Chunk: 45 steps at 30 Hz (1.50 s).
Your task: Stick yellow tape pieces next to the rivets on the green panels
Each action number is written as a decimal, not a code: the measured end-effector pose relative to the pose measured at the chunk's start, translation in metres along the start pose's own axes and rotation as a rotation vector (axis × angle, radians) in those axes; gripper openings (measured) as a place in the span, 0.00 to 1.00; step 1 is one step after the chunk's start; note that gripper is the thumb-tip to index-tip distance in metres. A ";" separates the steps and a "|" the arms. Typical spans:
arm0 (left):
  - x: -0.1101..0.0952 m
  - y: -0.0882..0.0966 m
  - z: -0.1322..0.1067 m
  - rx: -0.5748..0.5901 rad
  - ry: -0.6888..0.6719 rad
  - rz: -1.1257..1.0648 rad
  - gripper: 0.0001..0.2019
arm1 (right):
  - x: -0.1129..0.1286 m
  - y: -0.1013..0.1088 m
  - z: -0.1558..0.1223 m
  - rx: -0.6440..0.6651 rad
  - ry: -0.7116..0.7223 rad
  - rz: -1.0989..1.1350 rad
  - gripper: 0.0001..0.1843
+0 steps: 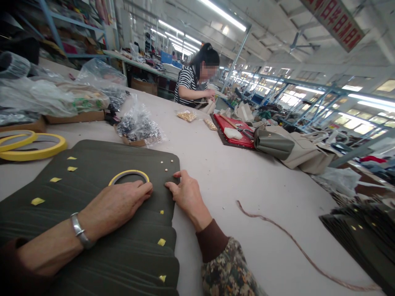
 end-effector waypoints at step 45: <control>0.011 0.016 -0.003 -0.292 -0.035 -0.332 0.12 | 0.056 -0.017 -0.034 -0.110 0.597 -0.085 0.07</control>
Point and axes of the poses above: each hand's wrist, its own z-axis towards the middle knuckle, its own y-axis out of the back of the hand, x = y × z, the point moved 6 cm from there along z, towards the middle knuckle, and after that the axes turned 6 degrees about z, right-handed, at the moved point
